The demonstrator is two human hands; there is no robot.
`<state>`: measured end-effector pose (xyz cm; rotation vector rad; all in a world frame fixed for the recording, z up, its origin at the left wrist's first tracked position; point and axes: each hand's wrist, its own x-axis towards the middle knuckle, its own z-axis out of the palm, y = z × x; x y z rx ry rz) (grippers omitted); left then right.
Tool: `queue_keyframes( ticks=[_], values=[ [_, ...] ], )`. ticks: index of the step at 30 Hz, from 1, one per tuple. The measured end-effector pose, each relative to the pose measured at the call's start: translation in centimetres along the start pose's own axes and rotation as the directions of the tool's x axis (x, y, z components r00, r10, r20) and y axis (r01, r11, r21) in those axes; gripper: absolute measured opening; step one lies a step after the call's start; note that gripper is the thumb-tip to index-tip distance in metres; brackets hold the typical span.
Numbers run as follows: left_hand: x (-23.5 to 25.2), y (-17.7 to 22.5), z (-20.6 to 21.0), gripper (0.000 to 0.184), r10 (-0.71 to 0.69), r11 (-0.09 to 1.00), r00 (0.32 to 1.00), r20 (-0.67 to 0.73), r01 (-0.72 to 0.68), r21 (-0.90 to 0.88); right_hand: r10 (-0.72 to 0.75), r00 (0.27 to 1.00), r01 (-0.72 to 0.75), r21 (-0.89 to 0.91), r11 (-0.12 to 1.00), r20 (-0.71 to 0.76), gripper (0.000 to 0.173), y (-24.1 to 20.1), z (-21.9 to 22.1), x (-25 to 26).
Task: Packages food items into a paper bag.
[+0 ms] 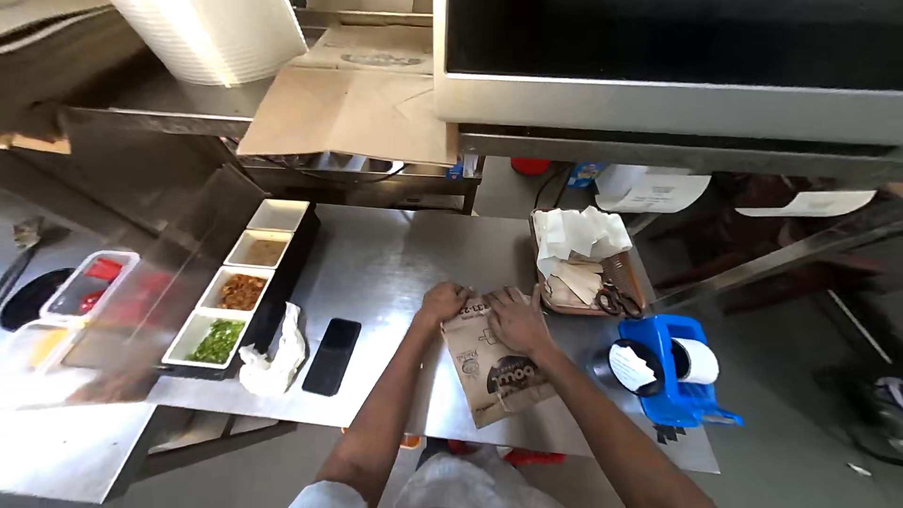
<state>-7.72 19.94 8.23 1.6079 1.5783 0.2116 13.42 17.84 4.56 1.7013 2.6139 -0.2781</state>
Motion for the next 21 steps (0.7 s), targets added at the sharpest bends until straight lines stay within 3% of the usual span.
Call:
queue_keyframes(
  ticks=[2,4,7,8,10,11,13,16,18,19,21],
  values=[
    [-1.8,-0.7,0.0,0.056,0.009,1.000,0.998,-0.062,-0.009,0.010,0.028,1.000,-0.028,0.008,1.000,-0.012,0.044,0.5,-1.7,0.0],
    [-3.3,-2.2,0.8,0.049,0.074,0.996,0.968,-0.239,-0.060,0.064,0.106,0.991,-0.100,0.070,0.993,-0.077,0.036,1.2,-4.5,-1.4],
    [-4.7,-3.9,3.4,0.036,0.250,0.967,0.786,-0.565,-0.180,0.178,0.247,0.921,-0.161,0.282,0.946,-0.302,0.029,3.3,-8.9,-8.8],
    [-5.8,-3.6,4.9,0.037,0.298,0.954,0.733,-0.612,-0.204,0.221,0.318,0.883,-0.201,0.334,0.921,-0.346,0.030,4.4,-9.4,-12.0],
    [-8.2,-1.9,9.2,0.047,0.397,0.910,0.729,-0.558,-0.233,0.343,0.413,0.827,-0.259,0.392,0.883,-0.383,0.033,6.3,-8.4,-17.3],
    [-9.0,-0.8,11.7,0.053,0.437,0.877,0.767,-0.469,-0.248,0.412,0.398,0.835,-0.242,0.395,0.886,-0.381,0.037,6.6,-7.1,-18.8],
    [-9.0,0.3,15.8,0.062,0.454,0.807,0.840,-0.298,-0.246,0.537,0.192,0.914,-0.063,0.342,0.938,-0.358,0.050,5.4,-3.5,-19.2],
    [-8.8,1.0,17.0,0.063,0.452,0.791,0.853,-0.260,-0.249,0.559,-0.151,0.948,0.217,0.226,0.950,-0.279,0.063,3.9,2.0,-16.2],
    [-10.9,-0.5,14.9,0.060,0.405,0.831,0.837,-0.369,-0.167,0.531,-0.186,0.946,0.243,0.200,0.949,-0.266,0.059,4.2,3.0,-15.8],
    [-12.1,-1.8,13.3,0.057,0.314,0.876,0.821,-0.477,-0.058,0.478,-0.150,0.937,0.229,0.230,0.946,-0.315,0.055,4.6,2.2,-15.9],
    [-14.0,-5.2,10.2,0.056,-0.053,0.950,0.726,-0.685,0.247,0.189,-0.014,0.893,0.190,0.348,0.918,-0.450,0.045,5.4,-0.1,-17.2]
  ],
)
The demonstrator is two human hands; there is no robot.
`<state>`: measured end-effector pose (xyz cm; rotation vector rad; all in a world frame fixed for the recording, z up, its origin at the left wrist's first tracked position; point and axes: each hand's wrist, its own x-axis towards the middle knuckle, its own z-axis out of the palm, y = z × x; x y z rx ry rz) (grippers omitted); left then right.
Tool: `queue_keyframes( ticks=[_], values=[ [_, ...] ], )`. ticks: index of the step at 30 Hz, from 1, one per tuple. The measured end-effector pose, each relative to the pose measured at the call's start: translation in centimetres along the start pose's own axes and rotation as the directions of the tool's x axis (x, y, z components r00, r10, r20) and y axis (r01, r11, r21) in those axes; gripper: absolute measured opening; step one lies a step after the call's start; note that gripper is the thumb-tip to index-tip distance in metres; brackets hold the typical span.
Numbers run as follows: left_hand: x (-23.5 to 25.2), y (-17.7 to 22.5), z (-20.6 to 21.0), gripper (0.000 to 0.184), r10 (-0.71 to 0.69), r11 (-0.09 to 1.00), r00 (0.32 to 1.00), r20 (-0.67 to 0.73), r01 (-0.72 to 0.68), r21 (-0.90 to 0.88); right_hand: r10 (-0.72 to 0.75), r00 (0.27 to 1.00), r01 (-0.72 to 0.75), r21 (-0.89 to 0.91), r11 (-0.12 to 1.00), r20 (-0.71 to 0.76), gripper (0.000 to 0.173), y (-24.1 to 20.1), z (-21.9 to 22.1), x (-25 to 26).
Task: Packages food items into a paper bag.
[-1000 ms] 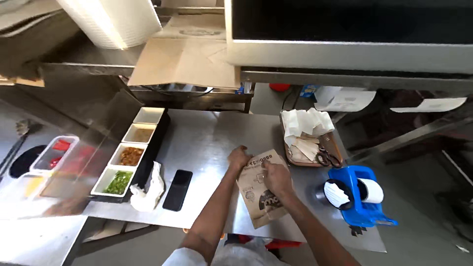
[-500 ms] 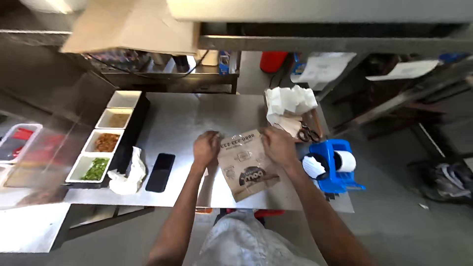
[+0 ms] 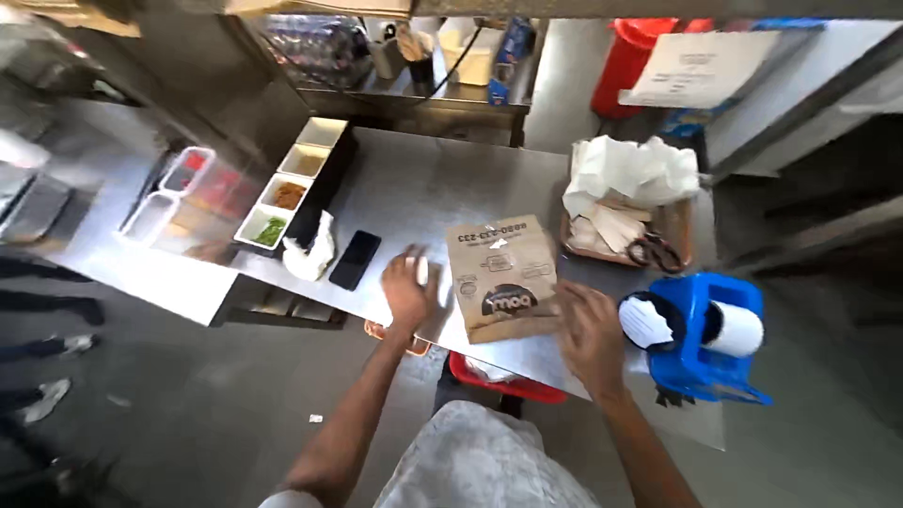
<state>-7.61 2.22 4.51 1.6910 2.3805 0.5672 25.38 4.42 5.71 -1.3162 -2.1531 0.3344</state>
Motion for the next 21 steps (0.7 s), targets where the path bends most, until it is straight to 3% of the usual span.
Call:
queue_keyframes(
  ticks=[2,3,7,11,14,16,17,19,21],
  values=[
    [1.7,-5.1,0.0,0.072,-0.354,0.926,0.934,0.052,0.358,-0.119,0.113,0.990,-0.106,0.084,0.991,-0.082,0.040,-0.4,-1.4,-1.3],
    [2.6,-7.4,0.8,0.074,-0.390,0.901,0.917,0.082,0.399,-0.169,0.170,0.983,-0.160,0.132,0.978,-0.066,0.039,-0.4,-1.4,-1.9],
    [6.0,-11.3,2.9,0.036,-0.249,0.888,0.957,0.151,0.287,-0.358,0.296,0.948,-0.318,0.372,0.872,0.115,0.024,-2.0,1.2,-3.7],
    [3.3,-8.8,-0.2,0.037,-0.132,0.753,0.960,0.249,0.260,-0.605,0.269,0.928,-0.372,0.576,0.728,0.259,0.019,-6.4,0.8,-2.0],
    [-1.6,-8.2,1.2,0.033,-0.042,0.728,0.981,0.191,0.161,-0.667,0.353,0.811,-0.584,0.616,0.528,0.467,0.023,-9.0,1.1,1.1],
    [-4.3,-8.6,2.2,0.031,-0.137,0.701,0.983,0.125,0.186,-0.689,0.306,0.705,-0.684,0.500,0.531,0.640,0.027,-10.1,2.8,2.9],
    [-5.0,-9.1,2.5,0.033,-0.250,0.665,0.961,0.118,0.259,-0.701,0.261,0.650,-0.693,0.417,0.588,0.714,0.027,-10.7,3.9,3.5],
    [-4.4,-9.8,2.3,0.045,-0.511,0.577,0.841,0.175,0.487,-0.655,0.165,0.557,-0.651,0.304,0.696,0.814,0.030,-12.2,6.0,3.8],
    [-2.1,-10.3,0.9,0.061,-0.610,0.543,0.726,0.318,0.675,-0.500,0.106,0.512,-0.630,0.288,0.721,0.853,0.032,-13.3,7.8,3.4]
  ],
)
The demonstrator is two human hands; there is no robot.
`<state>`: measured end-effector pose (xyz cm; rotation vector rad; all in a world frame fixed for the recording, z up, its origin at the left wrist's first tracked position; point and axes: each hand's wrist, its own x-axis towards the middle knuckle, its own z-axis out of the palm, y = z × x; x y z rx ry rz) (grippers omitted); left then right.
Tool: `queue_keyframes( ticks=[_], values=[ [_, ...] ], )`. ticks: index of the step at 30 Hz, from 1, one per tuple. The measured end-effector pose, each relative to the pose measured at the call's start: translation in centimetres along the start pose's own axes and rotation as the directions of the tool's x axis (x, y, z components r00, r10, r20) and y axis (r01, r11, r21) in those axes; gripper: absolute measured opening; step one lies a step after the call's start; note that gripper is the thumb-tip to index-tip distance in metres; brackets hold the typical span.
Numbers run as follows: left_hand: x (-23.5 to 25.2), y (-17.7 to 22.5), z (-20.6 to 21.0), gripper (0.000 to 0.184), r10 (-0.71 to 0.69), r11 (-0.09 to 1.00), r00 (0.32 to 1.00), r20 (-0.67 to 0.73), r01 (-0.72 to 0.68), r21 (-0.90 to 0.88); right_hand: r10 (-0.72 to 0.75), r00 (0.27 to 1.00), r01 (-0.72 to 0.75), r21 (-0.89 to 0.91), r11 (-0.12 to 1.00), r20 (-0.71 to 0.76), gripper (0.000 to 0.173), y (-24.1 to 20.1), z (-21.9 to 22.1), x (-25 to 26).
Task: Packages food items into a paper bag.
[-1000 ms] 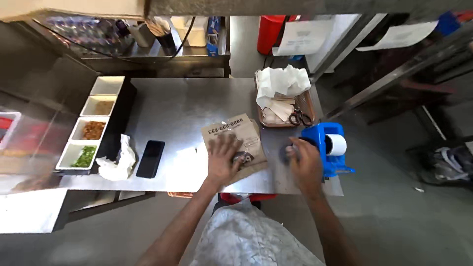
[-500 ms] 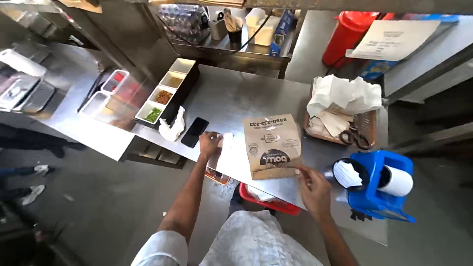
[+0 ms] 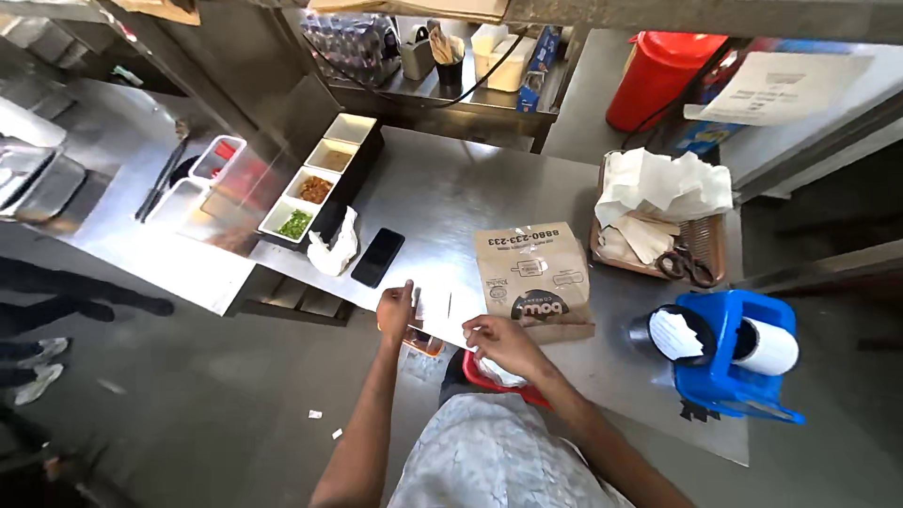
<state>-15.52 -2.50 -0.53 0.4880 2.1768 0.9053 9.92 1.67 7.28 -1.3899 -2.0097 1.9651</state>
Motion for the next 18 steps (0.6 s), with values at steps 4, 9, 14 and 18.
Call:
queue_keyframes(
  ticks=[4,9,14,18],
  values=[
    [2.7,4.0,0.1,0.080,-0.149,0.968,0.966,0.213,0.099,0.229,0.032,0.999,-0.036,0.099,0.994,0.044,0.028,1.0,2.0,0.8],
    [3.2,5.6,-0.2,0.080,-0.173,0.879,0.970,0.169,0.075,0.472,0.077,0.996,-0.083,0.141,0.987,0.048,0.027,2.6,2.3,0.8],
    [3.8,4.9,0.2,0.066,-0.197,0.923,0.943,0.269,0.085,0.375,0.104,0.994,-0.106,0.199,0.974,0.022,0.025,2.8,2.3,1.0],
    [4.4,4.5,1.3,0.057,-0.194,0.967,0.931,0.309,0.128,0.222,0.086,0.995,-0.095,0.233,0.968,0.052,0.024,3.1,2.9,1.4]
  ],
)
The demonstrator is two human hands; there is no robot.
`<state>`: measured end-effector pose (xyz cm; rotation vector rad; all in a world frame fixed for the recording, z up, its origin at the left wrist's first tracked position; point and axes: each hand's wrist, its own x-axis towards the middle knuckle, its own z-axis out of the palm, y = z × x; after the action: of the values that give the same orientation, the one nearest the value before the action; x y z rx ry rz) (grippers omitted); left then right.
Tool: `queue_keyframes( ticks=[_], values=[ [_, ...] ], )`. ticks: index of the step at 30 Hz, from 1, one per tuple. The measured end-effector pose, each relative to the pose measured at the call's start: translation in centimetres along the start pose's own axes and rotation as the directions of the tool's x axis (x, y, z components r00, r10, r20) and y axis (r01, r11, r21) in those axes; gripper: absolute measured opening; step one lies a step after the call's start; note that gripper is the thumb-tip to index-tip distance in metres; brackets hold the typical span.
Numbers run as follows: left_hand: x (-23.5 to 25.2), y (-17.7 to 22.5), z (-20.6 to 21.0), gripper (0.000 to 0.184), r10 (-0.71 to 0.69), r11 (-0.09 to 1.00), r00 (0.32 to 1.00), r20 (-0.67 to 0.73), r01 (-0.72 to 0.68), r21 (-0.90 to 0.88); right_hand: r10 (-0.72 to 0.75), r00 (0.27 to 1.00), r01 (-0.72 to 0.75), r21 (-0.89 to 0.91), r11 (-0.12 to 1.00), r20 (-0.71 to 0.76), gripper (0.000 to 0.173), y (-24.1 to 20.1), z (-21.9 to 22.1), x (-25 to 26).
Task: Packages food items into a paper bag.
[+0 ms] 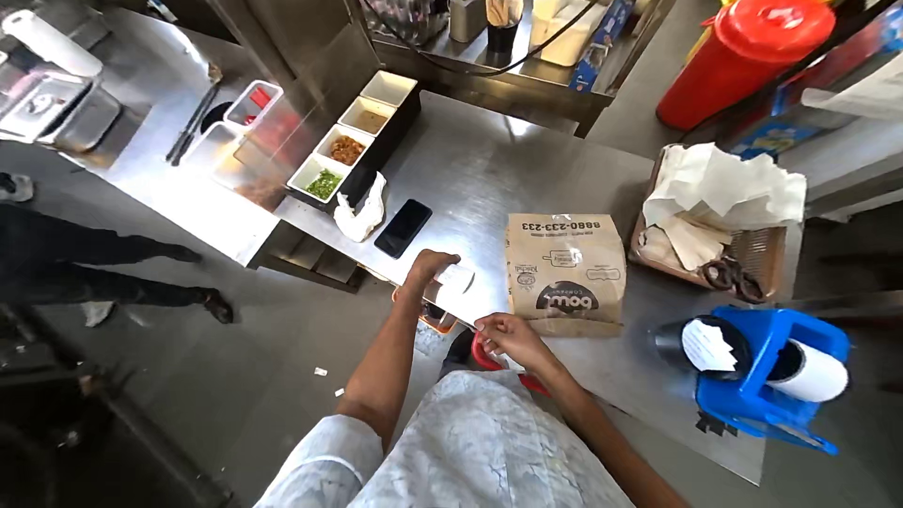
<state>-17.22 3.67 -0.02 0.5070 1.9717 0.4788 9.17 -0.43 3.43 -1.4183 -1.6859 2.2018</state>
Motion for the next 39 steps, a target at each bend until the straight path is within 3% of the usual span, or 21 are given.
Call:
queue_keyframes(
  ticks=[5,13,15,18,21,23,25,27,29,30,32,33,35,36,39],
  values=[
    [0.2,-1.1,1.4,0.052,-0.011,0.986,0.998,-0.069,0.000,-0.164,-0.043,0.998,0.045,-0.059,0.997,0.043,0.026,0.5,-0.4,-0.6],
    [-0.9,-0.6,2.7,0.043,0.093,0.988,0.966,-0.240,-0.119,-0.096,-0.132,0.991,0.119,-0.248,0.961,-0.038,0.035,0.2,-3.1,-4.6],
    [-1.7,0.0,2.6,0.042,0.125,0.990,0.956,-0.265,-0.137,-0.029,-0.139,0.987,0.114,-0.261,0.959,-0.081,0.036,-0.1,-4.1,-5.7],
    [-1.5,-0.5,2.7,0.040,0.145,0.983,0.947,-0.285,-0.170,-0.067,-0.150,0.977,0.109,-0.253,0.961,-0.149,0.035,-0.4,-5.3,-7.0],
    [-1.6,1.4,3.0,0.038,0.135,0.981,0.946,-0.294,-0.170,-0.096,-0.151,0.971,0.099,-0.261,0.960,-0.186,0.032,-0.8,-6.2,-7.6],
    [-3.1,4.6,2.9,0.038,0.199,0.964,0.937,-0.287,-0.240,-0.116,-0.154,0.972,0.102,-0.268,0.958,-0.178,0.031,-1.1,-6.7,-7.6],
    [-6.4,8.8,1.3,0.037,0.384,0.902,0.875,-0.295,-0.424,-0.085,-0.187,0.968,0.138,-0.271,0.953,-0.165,0.030,-1.4,-7.0,-7.6],
    [-10.4,12.4,-1.0,0.035,0.587,0.765,0.723,-0.365,-0.642,-0.041,-0.262,0.939,0.199,-0.267,0.943,-0.224,0.024,-2.1,-7.3,-8.0],
    [-13.0,14.2,-2.0,0.033,0.706,0.574,0.564,-0.428,-0.810,-0.121,-0.399,0.845,0.305,-0.292,0.907,-0.357,0.021,-3.3,-8.0,-8.7],
    [-13.5,14.3,-1.3,0.033,0.716,0.502,0.536,-0.447,-0.841,-0.203,-0.481,0.767,0.361,-0.335,0.870,-0.425,0.020,-3.6,-8.5,-8.9],
    [-13.3,12.7,3.1,0.036,0.676,0.488,0.590,-0.441,-0.807,-0.333,-0.602,0.599,0.426,-0.426,0.798,-0.529,0.020,-3.5,-9.9,-8.6],
    [-12.9,11.2,6.0,0.038,0.639,0.557,0.652,-0.408,-0.758,-0.338,-0.619,0.544,0.421,-0.453,0.786,-0.567,0.020,-3.1,-10.6,-8.3],
    [-11.5,8.1,11.6,0.046,0.533,0.750,0.790,-0.304,-0.607,-0.262,-0.619,0.467,0.338,-0.519,0.785,-0.632,0.021,-2.2,-11.7,-7.4],
    [-11.0,7.0,13.5,0.048,0.491,0.816,0.827,-0.272,-0.546,-0.189,-0.642,0.425,0.284,-0.579,0.764,-0.638,0.021,-1.7,-12.2,-6.7],
    [-11.0,7.4,14.8,0.046,0.435,0.890,0.862,-0.261,-0.455,-0.020,-0.767,0.390,0.223,-0.756,0.616,-0.510,0.026,-1.6,-13.0,-4.7]
  ],
)
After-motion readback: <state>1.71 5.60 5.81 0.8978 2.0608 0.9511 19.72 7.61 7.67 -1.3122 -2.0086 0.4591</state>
